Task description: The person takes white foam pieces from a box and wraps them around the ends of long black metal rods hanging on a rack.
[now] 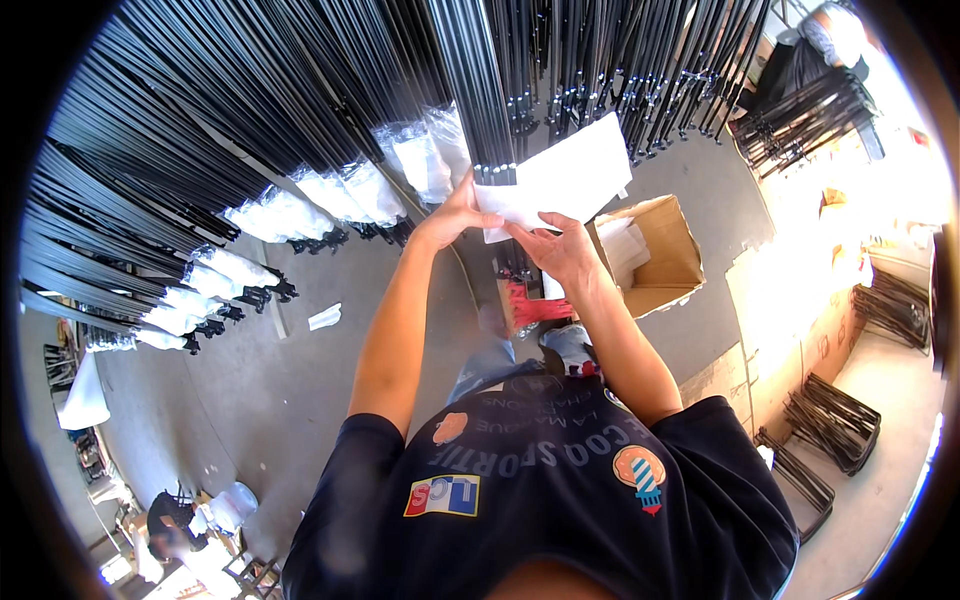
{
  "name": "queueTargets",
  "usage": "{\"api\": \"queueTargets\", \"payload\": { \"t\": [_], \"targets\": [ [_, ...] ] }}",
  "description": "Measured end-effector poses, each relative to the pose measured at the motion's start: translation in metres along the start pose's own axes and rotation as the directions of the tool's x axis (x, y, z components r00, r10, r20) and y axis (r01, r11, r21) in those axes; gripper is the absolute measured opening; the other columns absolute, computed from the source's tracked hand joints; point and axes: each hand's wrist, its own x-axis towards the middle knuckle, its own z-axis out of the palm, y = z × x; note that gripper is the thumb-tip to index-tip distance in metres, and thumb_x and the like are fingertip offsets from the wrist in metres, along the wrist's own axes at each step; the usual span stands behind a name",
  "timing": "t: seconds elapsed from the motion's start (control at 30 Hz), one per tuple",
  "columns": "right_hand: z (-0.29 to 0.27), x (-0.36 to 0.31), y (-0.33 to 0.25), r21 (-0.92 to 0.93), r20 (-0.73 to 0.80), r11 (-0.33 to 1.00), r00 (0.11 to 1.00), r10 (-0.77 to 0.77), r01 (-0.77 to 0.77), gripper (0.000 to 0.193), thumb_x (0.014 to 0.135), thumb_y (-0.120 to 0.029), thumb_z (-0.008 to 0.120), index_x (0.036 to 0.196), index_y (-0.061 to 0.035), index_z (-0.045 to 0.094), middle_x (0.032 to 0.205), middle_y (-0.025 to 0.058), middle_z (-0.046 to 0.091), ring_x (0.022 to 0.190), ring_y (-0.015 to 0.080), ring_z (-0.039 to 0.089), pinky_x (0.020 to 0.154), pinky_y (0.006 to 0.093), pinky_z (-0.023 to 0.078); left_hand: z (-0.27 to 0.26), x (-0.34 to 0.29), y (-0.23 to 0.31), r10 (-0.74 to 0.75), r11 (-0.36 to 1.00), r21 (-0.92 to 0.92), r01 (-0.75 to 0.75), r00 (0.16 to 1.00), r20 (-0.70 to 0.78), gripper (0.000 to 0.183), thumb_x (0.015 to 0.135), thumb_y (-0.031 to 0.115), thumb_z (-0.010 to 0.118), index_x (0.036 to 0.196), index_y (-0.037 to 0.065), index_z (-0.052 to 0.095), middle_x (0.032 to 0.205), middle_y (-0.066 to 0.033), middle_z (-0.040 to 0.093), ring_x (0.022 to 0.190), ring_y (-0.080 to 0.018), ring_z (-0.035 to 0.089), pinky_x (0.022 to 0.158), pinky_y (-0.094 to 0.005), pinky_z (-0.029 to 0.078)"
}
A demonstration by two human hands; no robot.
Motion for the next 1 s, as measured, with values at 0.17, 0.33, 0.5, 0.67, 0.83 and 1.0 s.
{"api": "queueTargets", "payload": {
  "t": [0.17, 0.33, 0.5, 0.67, 0.83, 1.0],
  "targets": [
    [-0.033, 0.027, -0.016, -0.403, 0.170, 0.911, 0.985, -0.024, 0.092, 0.045, 0.081, -0.004, 0.047, 0.109, 0.0160, 0.018, 0.108, 0.0240, 0.033, 0.100, 0.0448, 0.047, 0.088, 0.0467, 0.045, -0.006, 0.005, -0.012, 0.005, 1.000, -0.008, -0.005, 0.999, 0.047, 0.098, 0.057, -0.008, 0.069, 0.134, 0.006, 0.010, 0.128, -0.0087, 0.035, 0.121, -0.0202, 0.032, 0.100, -0.0319, 0.024],
    [0.013, -0.001, -0.006, -0.132, -0.087, 0.991, 0.995, -0.049, 0.038, 0.035, 0.082, -0.004, 0.047, 0.104, 0.0160, 0.029, 0.101, 0.0224, 0.043, 0.093, 0.0373, 0.054, 0.083, 0.0388, 0.050, -0.005, 0.007, -0.015, 0.026, 0.999, -0.020, -0.025, 0.999, 0.025, 0.108, 0.055, -0.009, 0.070, 0.137, 0.005, 0.000, 0.129, -0.0105, 0.034, 0.119, -0.0209, 0.034, 0.097, -0.0315, 0.030],
    [0.028, -0.018, 0.022, -0.856, -0.044, 0.465, 0.865, -0.501, 0.226, 0.016, 0.083, -0.011, 0.052, 0.087, 0.0045, 0.048, 0.082, 0.0152, 0.056, 0.079, 0.0194, 0.059, 0.062, 0.0272, 0.049, 0.009, 0.008, -0.014, 0.123, 0.992, 0.045, -0.120, 0.990, -0.073, 0.086, 0.057, -0.007, 0.071, 0.128, 0.006, 0.023, 0.120, -0.0070, 0.043, 0.114, -0.0192, 0.040, 0.096, -0.0320, 0.032],
    [-0.015, 0.004, 0.028, -0.881, 0.473, -0.358, 0.561, -0.680, 0.309, 0.022, 0.079, -0.012, 0.057, 0.092, 0.0001, 0.046, 0.083, 0.0131, 0.054, 0.073, 0.0223, 0.055, 0.061, 0.0333, 0.044, 0.010, 0.009, -0.013, 0.133, 0.991, -0.015, -0.134, 0.989, -0.060, 0.084, 0.058, -0.006, 0.072, 0.127, 0.005, 0.026, 0.119, -0.0059, 0.044, 0.113, -0.0184, 0.041, 0.095, -0.0314, 0.033],
    [-0.023, 0.026, 0.001, -0.738, 0.622, -0.072, 0.635, -0.458, 0.671, 0.058, 0.076, -0.012, 0.060, 0.126, 0.0001, 0.033, 0.117, 0.0130, 0.044, 0.109, 0.0255, 0.041, 0.097, 0.0319, 0.028, 0.005, 0.007, -0.017, 0.141, 0.990, -0.004, -0.142, 0.988, -0.069, 0.082, 0.060, -0.004, 0.071, 0.127, 0.005, 0.026, 0.118, -0.0058, 0.044, 0.112, -0.0185, 0.041, 0.096, -0.0311, 0.031],
    [-0.006, 0.034, -0.015, -0.681, 0.549, 0.562, 0.835, -0.033, 0.469, 0.065, 0.071, -0.008, 0.062, 0.128, -0.0013, 0.033, 0.120, 0.0073, 0.046, 0.111, 0.0178, 0.042, 0.096, 0.0312, 0.030, 0.006, 0.003, -0.021, 0.159, 0.987, 0.012, -0.158, 0.983, -0.098, 0.079, 0.063, -0.001, 0.068, 0.128, 0.007, 0.025, 0.118, -0.0063, 0.043, 0.112, -0.0188, 0.041, 0.096, -0.0305, 0.030]
  ]
}}
